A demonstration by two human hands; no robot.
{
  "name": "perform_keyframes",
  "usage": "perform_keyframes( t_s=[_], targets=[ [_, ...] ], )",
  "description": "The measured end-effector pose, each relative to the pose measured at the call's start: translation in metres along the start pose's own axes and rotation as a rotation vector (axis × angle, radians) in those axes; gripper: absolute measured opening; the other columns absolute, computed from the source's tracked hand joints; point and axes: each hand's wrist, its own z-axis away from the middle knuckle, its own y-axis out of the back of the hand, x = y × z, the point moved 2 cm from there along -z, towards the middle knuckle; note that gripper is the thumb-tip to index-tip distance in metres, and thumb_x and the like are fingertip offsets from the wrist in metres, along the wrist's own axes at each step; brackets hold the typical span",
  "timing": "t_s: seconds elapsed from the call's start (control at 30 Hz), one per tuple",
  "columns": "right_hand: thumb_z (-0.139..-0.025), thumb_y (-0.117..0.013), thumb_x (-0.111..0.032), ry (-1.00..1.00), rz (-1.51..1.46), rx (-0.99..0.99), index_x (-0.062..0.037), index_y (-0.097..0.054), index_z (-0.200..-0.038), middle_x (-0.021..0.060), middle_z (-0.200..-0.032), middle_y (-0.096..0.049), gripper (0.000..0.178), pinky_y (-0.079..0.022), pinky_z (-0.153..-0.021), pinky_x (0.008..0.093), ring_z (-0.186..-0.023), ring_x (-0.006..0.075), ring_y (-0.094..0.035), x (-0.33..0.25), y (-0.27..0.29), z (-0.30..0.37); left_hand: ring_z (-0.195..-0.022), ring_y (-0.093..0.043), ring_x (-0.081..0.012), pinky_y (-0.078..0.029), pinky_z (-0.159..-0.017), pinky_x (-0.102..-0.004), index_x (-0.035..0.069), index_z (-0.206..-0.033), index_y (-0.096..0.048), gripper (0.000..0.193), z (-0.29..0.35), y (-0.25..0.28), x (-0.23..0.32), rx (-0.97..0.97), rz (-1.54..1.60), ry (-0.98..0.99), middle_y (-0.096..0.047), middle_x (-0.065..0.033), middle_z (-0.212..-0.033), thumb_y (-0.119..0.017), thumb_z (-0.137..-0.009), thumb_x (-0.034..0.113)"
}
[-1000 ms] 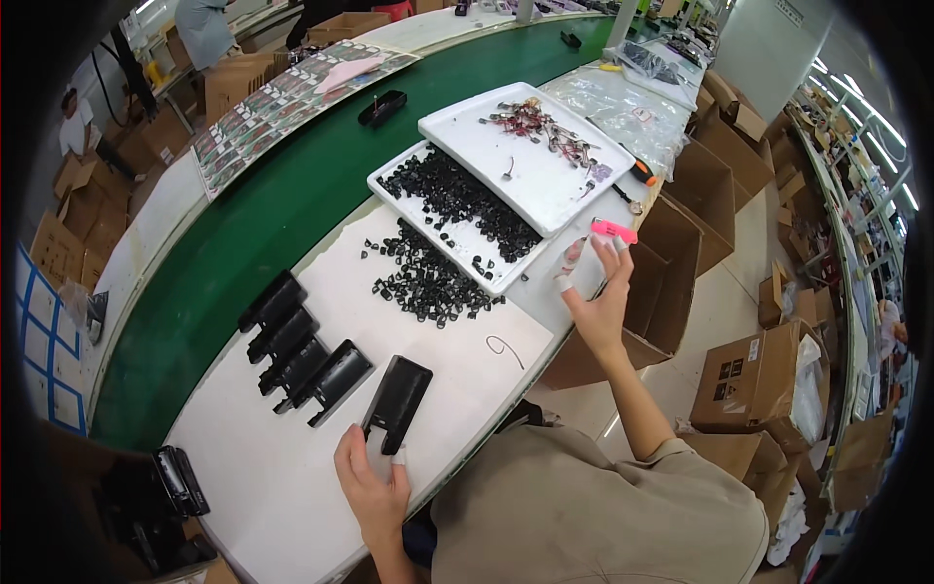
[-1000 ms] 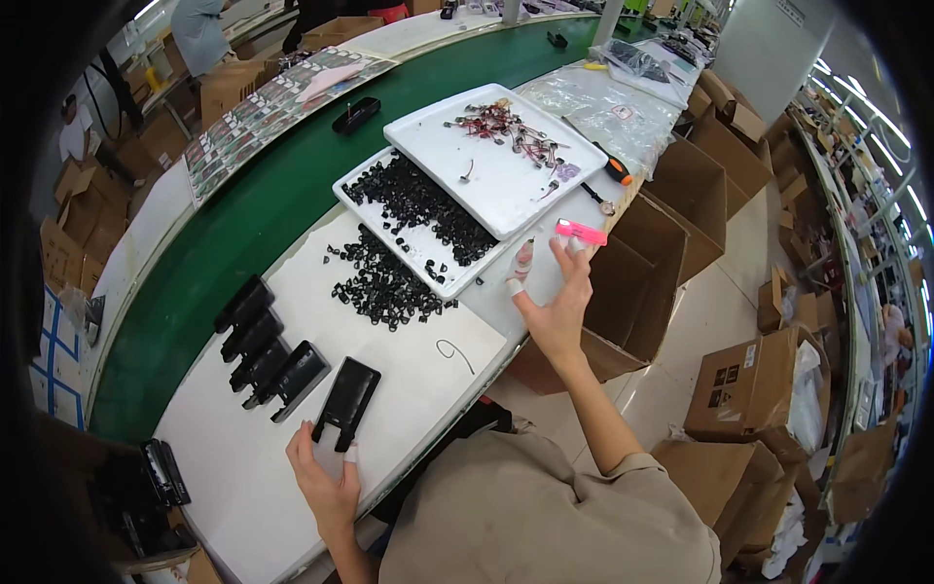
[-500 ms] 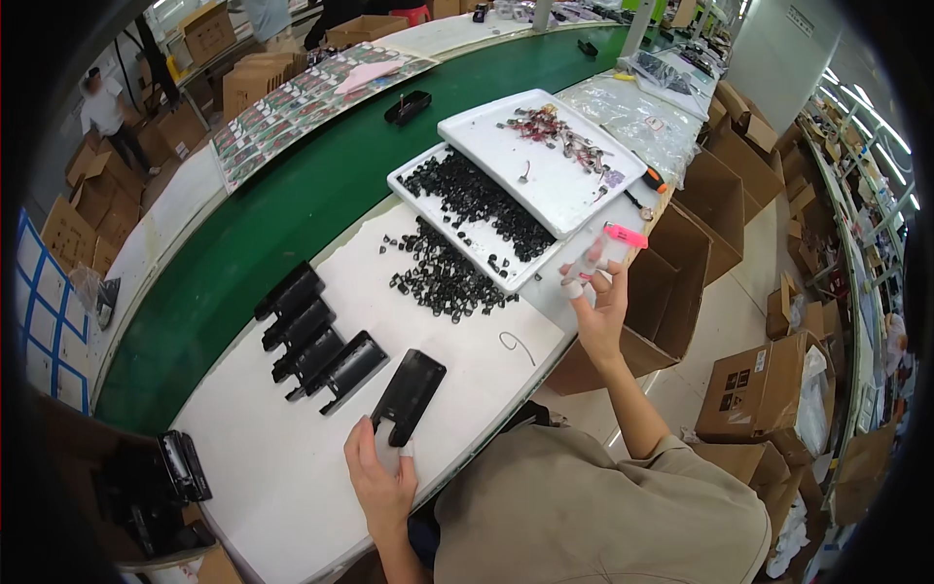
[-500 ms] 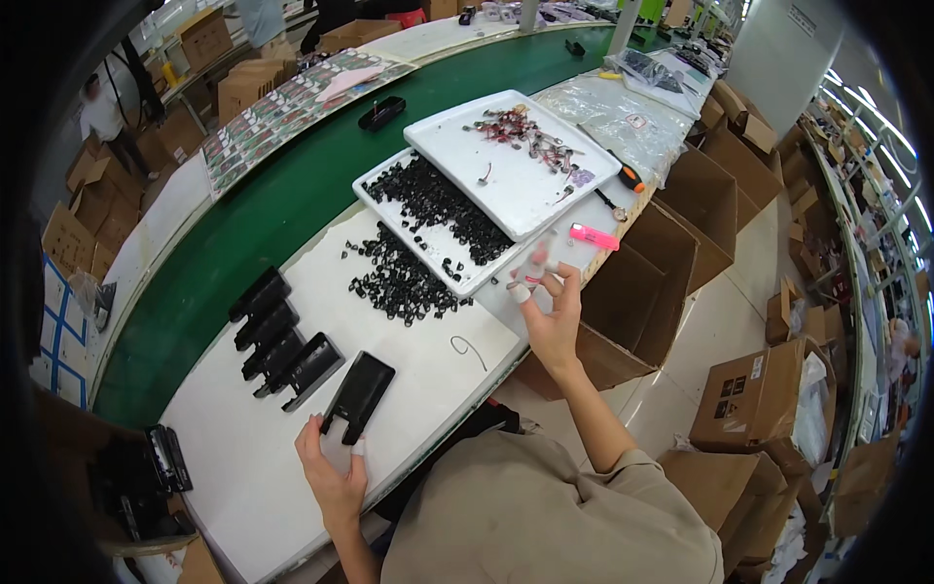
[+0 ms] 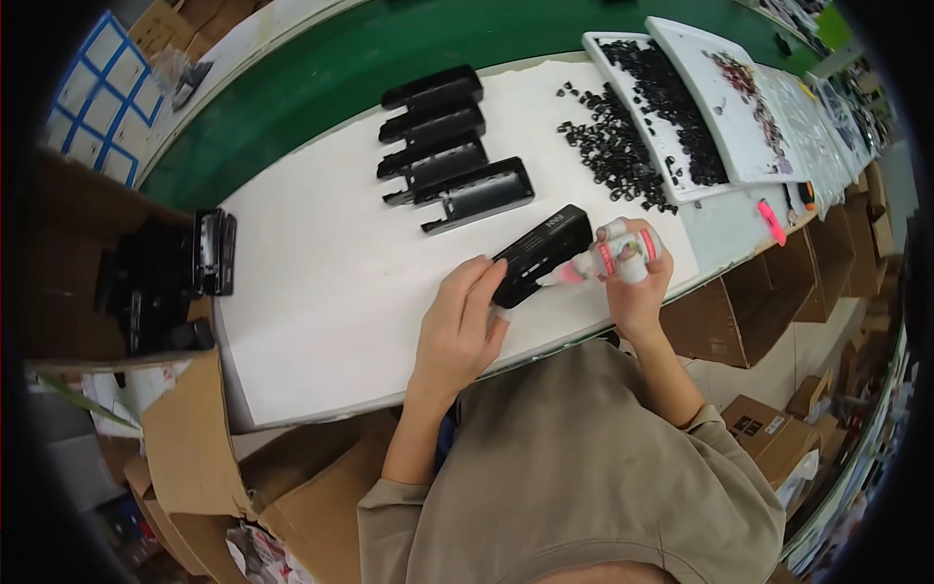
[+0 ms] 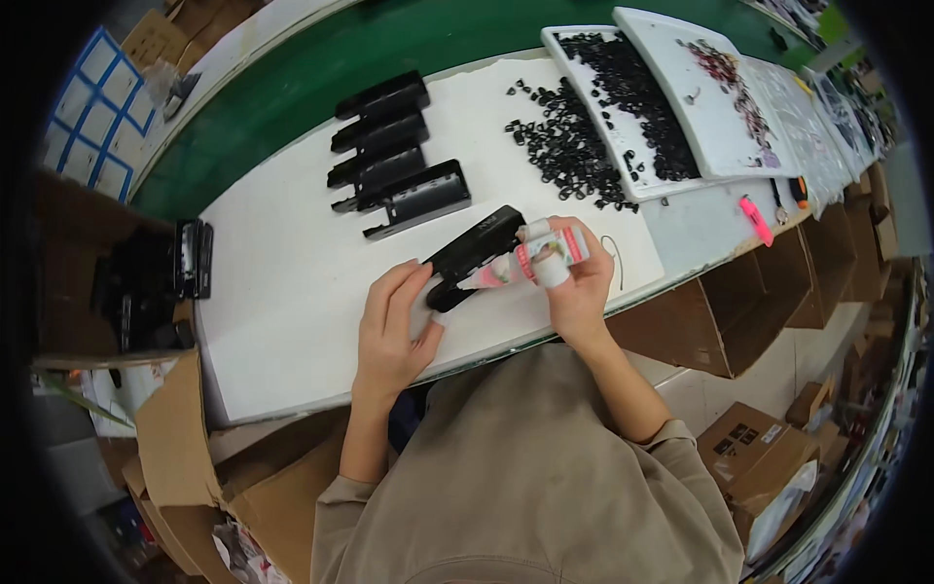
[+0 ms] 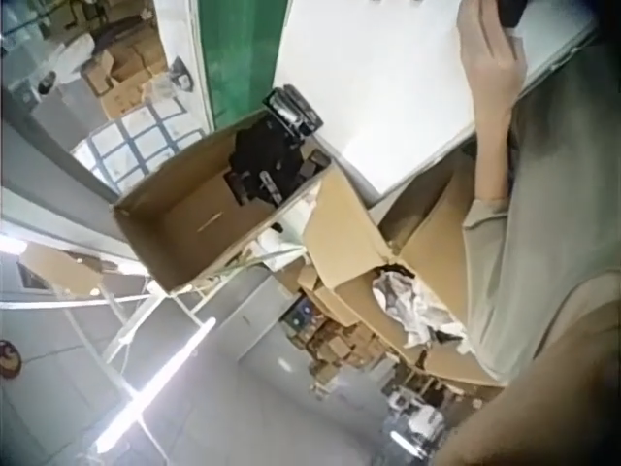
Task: The person assembles electronic device housings by inserting internal components and wires into a plastic housing, then applying glue from a bottle to secure them.
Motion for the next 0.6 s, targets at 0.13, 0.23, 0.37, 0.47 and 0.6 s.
perform_keyframes(
  t_s=[0.13,0.23,0.37,0.47,0.6],
  targets=[
    [-0.081,-0.063,-0.013,0.255,0.167,-0.139,0.0036,-0.055,-0.097,0.0069,-0.084,-0.059,0.024,-0.044,-0.067,0.0227,-0.074,0.0108,-0.054,0.005,-0.01,0.004,-0.096,-0.056,-0.0293,-0.051,-0.077,-0.0348,-0.003,-0.108,-0.057,0.048,0.002,0.0,-0.001,0.009,-0.035,-0.032,-0.052,-0.0141,-0.107,-0.062,-0.06,-0.007],
    [-0.083,-0.064,-0.028,0.301,0.25,-0.139,0.0029,-0.052,-0.09,0.0082,-0.077,-0.054,0.033,-0.038,-0.061,0.0251,-0.067,0.0131,-0.047,0.002,-0.016,0.005,-0.097,-0.056,-0.03,-0.051,-0.077,-0.0354,-0.003,-0.107,-0.057,0.048,0.002,0.001,0.0,0.011,-0.042,-0.039,-0.051,-0.0138,-0.106,-0.062,-0.06,-0.008],
    [-0.079,-0.067,-0.019,0.382,0.326,-0.226,0.0036,-0.052,-0.092,0.009,-0.078,-0.056,0.029,-0.041,-0.059,0.0242,-0.065,0.0125,-0.05,0.004,-0.013,0.003,-0.097,-0.056,-0.0304,-0.051,-0.077,-0.0359,-0.004,-0.107,-0.057,0.048,0.003,0.0,-0.001,0.003,-0.048,-0.056,-0.05,-0.0139,-0.105,-0.061,-0.06,-0.009],
    [-0.077,-0.068,-0.01,0.414,0.348,-0.266,0.0036,-0.051,-0.093,0.0097,-0.079,-0.059,0.027,-0.044,-0.057,0.0233,-0.064,0.0118,-0.056,0.002,-0.013,0.001,-0.096,-0.056,-0.0312,-0.051,-0.077,-0.0366,-0.004,-0.108,-0.056,0.048,0.002,-0.001,0.0,0.002,-0.05,-0.054,-0.05,-0.0143,-0.105,-0.061,-0.06,-0.009],
    [-0.077,-0.068,-0.009,0.415,0.38,-0.261,0.0038,-0.051,-0.094,0.0102,-0.079,-0.06,0.028,-0.046,-0.057,0.0237,-0.066,0.0127,-0.059,0.001,-0.014,0.001,-0.096,-0.056,-0.0318,-0.051,-0.077,-0.0373,-0.003,-0.108,-0.056,0.049,0.001,-0.002,0.0,0.008,-0.056,-0.062,-0.05,-0.0145,-0.105,-0.061,-0.06,-0.009]
  ],
)
